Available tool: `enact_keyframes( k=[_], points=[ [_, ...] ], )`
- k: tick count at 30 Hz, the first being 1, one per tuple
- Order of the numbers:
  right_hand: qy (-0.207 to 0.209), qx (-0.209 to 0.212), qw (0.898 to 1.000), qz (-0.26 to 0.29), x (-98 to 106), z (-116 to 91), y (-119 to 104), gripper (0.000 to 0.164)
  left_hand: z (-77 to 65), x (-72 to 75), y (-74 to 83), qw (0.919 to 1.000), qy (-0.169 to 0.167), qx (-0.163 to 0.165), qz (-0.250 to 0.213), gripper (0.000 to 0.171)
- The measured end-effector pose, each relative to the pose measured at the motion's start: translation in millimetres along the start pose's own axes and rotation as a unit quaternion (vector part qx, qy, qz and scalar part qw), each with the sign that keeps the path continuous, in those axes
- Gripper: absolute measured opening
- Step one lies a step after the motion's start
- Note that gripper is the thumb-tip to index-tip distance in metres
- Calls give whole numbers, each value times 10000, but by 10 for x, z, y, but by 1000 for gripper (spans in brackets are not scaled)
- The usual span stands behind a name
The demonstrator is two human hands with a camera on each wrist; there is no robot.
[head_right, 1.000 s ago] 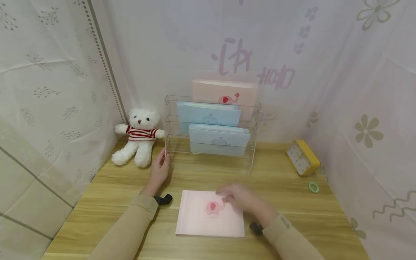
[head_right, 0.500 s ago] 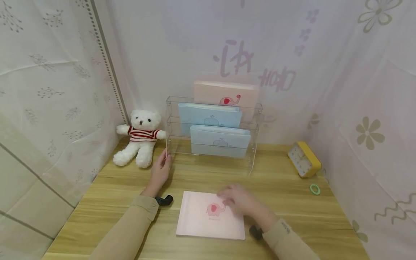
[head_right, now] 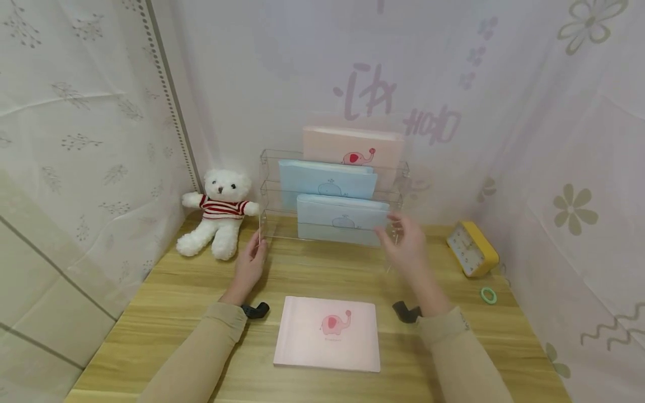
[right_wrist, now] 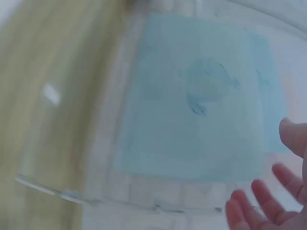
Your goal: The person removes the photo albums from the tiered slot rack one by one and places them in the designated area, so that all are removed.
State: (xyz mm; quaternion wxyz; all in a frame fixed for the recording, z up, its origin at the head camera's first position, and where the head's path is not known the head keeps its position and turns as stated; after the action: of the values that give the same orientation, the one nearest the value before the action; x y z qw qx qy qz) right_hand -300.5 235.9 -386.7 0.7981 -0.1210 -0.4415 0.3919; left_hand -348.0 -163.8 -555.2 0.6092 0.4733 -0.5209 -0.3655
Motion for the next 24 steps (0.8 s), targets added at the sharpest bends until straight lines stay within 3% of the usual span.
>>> enact_keyframes(
  k=[5,15,20,24],
  points=[
    [-197,-357,9992,-8,81,184,110,66,-1,-6,-5,10000,11,-37,-42,52],
    [-872,-605,9943,-68,-56,349,160,76,-1,9,-6,9998,184,-102,69,52],
    [-867,-659,9940,-118,-112,409,109,75,1,6,-4,9999,120,-34,-40,52],
    [-684,-385,9968,-161,-131,488,48,70,-2,2,1,9999,129,-20,9,52]
  ],
)
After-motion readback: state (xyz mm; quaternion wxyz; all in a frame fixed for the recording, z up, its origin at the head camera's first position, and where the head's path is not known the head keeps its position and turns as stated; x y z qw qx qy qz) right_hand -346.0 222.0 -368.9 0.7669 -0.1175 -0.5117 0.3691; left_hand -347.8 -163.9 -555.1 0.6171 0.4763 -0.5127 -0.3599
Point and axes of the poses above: each hand's wrist, its own z-axis towards the middle knuckle, its own x-axis out of the back of the hand, y = z × x, the point moved 6 cm from there along z, towards the middle knuckle, and after that the axes turned 12 degrees about x, right-handed, at the moved point
